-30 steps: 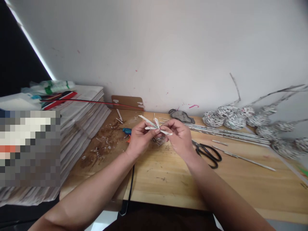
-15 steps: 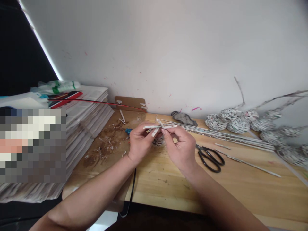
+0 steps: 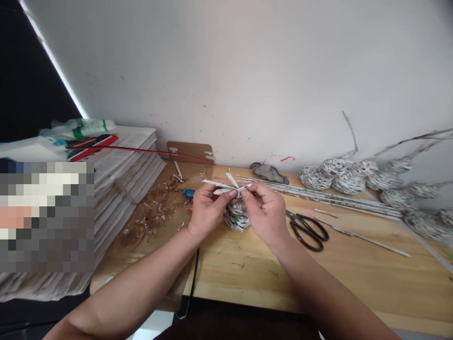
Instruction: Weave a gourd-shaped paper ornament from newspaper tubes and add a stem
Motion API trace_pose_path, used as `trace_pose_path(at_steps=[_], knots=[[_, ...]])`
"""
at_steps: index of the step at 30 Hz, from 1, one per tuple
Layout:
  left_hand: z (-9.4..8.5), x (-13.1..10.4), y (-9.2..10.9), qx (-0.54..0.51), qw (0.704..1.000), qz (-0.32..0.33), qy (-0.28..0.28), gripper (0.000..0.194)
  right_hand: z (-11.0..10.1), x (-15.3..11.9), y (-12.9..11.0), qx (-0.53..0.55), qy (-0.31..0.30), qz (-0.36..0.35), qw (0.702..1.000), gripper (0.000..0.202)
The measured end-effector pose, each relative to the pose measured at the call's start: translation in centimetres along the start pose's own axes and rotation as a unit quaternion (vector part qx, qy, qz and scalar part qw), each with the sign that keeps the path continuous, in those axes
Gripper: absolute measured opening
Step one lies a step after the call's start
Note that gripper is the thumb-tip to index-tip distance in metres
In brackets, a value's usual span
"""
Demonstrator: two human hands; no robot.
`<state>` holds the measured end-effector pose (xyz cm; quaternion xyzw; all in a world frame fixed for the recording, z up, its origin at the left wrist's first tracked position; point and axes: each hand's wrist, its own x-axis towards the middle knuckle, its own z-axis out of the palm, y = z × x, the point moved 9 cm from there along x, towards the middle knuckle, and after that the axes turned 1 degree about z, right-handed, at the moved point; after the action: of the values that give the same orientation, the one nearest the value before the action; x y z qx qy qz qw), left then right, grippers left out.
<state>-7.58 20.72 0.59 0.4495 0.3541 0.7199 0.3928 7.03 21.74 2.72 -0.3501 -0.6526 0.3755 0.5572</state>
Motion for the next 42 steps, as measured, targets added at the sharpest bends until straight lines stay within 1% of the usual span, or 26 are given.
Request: trace_pose_path(at_steps=[4, 6, 8, 10, 12, 14, 18, 21, 25, 28, 33, 35, 38, 40, 42], knots=[[-0.1, -0.2, 0.1, 0.017, 1.000, -0.003, 0.014, 0.026, 0.1, -0.1, 0.8, 0.063, 0.018, 0.043, 0.997, 0.002], [-0.1, -0.3, 0.0, 0.024, 0.999, -0.006, 0.021, 0.026, 0.2, -0.3, 0.9, 0.071, 0.030, 0.045, 0.996, 0.003], [-0.3, -0.3, 0.3, 0.037, 0.999, 0.005, 0.031, 0.025, 0.2, -0.5, 0.4, 0.039, 0.037, 0.017, 0.998, 0.002], [-0.6, -0.2, 0.9, 0.053, 0.997, 0.030, 0.044, 0.022, 0.2, -0.8, -0.5, -0.023, 0.046, -0.031, 0.998, 0.004], [-0.7, -0.3, 1.5, 0.069, 0.995, 0.056, 0.049, 0.020, 0.1, -0.9, -1.2, -0.061, 0.048, -0.065, 0.995, 0.006], [-0.7, -0.3, 1.7, 0.077, 0.994, 0.065, 0.043, 0.017, 0.2, -0.8, -1.2, -0.057, 0.036, -0.069, 0.995, 0.005], [-0.5, -0.3, 1.7, 0.102, 0.993, 0.064, 0.023, 0.010, 0.3, -0.3, -0.4, -0.013, 0.011, -0.031, 0.999, 0.004], [-0.4, -0.3, 2.3, 0.132, 0.987, 0.095, 0.012, 0.003, 0.3, 0.0, -0.1, 0.014, 0.005, -0.001, 1.000, 0.003], [-0.2, -0.3, 3.2, 0.150, 0.980, 0.132, 0.002, 0.008, 0.2, 0.0, -0.6, -0.009, 0.004, 0.003, 1.000, 0.003], [0.0, -0.5, 3.8, 0.150, 0.976, 0.156, -0.015, 0.012, 0.0, 0.0, -1.0, -0.036, 0.007, -0.005, 0.999, 0.001], [0.3, -0.6, 4.3, 0.156, 0.972, 0.174, -0.036, 0.018, -0.1, -0.1, -1.4, -0.079, 0.008, -0.023, 0.997, 0.004], [0.2, -0.5, 3.8, 0.144, 0.977, 0.156, -0.030, 0.017, -0.2, 0.0, -1.3, -0.078, 0.013, -0.017, 0.997, 0.004], [-0.5, -0.1, 1.6, 0.073, 0.995, 0.065, 0.005, 0.012, -0.2, 0.1, -0.7, -0.011, 0.015, 0.014, 1.000, 0.004], [-0.7, 0.0, 0.1, 0.025, 1.000, 0.005, 0.018, 0.012, -0.1, 0.2, -0.3, 0.028, 0.013, 0.029, 0.999, 0.005], [-0.5, 0.0, -0.5, 0.006, 1.000, -0.017, 0.008, 0.014, -0.2, 0.3, -0.1, 0.034, 0.014, 0.030, 0.999, 0.005]])
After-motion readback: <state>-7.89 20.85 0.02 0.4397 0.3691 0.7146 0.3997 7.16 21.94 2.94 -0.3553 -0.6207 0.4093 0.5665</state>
